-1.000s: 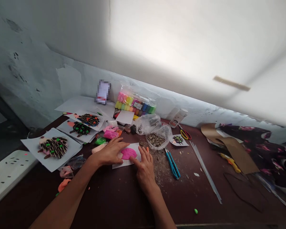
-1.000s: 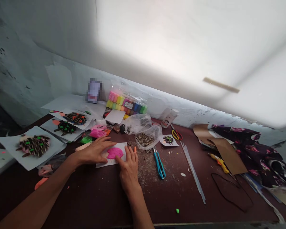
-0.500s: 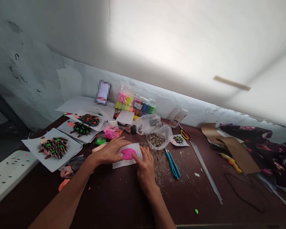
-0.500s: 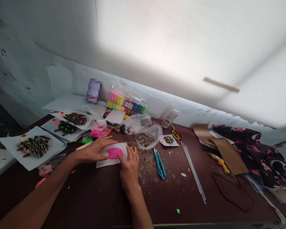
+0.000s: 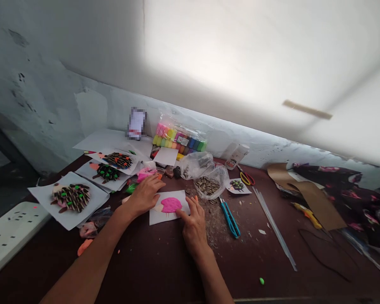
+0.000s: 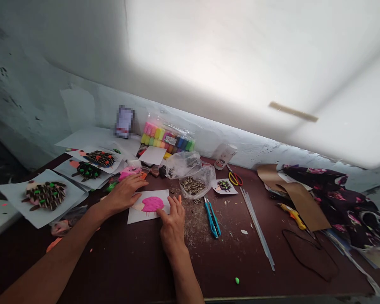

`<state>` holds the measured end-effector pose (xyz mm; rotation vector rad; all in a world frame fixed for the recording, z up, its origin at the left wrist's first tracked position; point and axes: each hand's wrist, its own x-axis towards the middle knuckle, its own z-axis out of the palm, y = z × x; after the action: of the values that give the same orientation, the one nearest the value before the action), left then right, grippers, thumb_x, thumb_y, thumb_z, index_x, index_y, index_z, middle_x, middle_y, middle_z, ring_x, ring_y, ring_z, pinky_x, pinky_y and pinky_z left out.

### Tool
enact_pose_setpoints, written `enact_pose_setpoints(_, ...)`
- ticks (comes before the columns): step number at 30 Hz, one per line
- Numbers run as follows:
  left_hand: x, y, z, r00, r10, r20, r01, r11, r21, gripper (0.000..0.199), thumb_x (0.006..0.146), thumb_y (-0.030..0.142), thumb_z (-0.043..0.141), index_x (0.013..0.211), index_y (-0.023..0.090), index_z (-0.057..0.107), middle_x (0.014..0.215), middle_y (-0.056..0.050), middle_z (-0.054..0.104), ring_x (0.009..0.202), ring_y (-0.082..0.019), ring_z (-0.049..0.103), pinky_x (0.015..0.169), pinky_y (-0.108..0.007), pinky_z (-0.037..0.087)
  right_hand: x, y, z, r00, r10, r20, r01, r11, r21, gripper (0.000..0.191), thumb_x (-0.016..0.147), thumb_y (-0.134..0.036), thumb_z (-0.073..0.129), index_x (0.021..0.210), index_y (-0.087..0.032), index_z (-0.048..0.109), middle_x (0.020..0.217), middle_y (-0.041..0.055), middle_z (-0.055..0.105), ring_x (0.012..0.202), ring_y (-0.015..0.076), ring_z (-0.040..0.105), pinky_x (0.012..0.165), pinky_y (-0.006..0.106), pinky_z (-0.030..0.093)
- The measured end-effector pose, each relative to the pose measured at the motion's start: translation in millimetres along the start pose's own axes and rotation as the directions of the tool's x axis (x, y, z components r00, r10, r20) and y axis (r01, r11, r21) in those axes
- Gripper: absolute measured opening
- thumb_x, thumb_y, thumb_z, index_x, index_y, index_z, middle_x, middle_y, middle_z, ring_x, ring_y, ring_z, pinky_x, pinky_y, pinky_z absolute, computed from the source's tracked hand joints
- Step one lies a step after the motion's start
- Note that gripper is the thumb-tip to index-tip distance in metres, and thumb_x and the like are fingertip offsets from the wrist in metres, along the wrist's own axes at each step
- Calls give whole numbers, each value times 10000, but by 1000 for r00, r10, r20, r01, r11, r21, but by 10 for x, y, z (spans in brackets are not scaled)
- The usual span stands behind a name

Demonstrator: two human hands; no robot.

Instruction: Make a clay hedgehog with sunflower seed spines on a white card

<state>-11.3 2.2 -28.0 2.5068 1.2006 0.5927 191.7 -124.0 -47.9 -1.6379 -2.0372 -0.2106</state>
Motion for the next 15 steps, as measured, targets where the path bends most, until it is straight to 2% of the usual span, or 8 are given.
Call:
enact_pose_setpoints(3, -7, 66, -37, 998, 42, 38, -39, 997, -66, 451, 768, 249, 607, 1217, 216, 635, 1281, -93, 633, 1316, -290, 467, 1164, -472, 310, -4, 4, 14, 999, -20, -34, 20, 1000, -2, 372, 834, -25, 522, 1014, -263, 745, 1357, 100, 543, 1347, 260, 377, 1038, 439, 370)
enact_pose_setpoints(6, -25, 162, -44, 989, 62, 132, -49, 994, -102, 587, 731, 374, 688, 1291, 232, 582, 1340, -83, 602, 1349, -306, 434, 1159, -468, 309, -9, 13, 8, 998, 4, -58, -5, 1000, -16, 374, 835, -16, 514, 1005, -255, 745, 1331, 95, 568, 1351, 260, 371, 1029, 435, 378)
enact_pose_setpoints(10, -46, 256, -19, 963, 83, 256, -63, 994, -86, 708, 663, 347, 748, 1332, 232, 545, 1381, -86, 571, 1391, -320, 381, 1186, -487, 243, -17, 11, -4, 998, 1, -55, -2, 1000, -24, 342, 841, -35, 537, 976, -264, 752, 1324, 82, 580, 1354, 258, 373, 1025, 429, 385)
enact_pose_setpoints(15, -55, 246, -5, 958, 80, 275, -58, 994, -89, 722, 673, 333, 737, 1355, 239, 522, 1414, -90, 545, 1416, -323, 343, 1190, -505, 219, -23, -9, 15, 999, -9, -46, 8, 999, -31, 285, 865, -93, 568, 981, -273, 756, 1326, 82, 581, 1342, 257, 393, 1032, 418, 382)
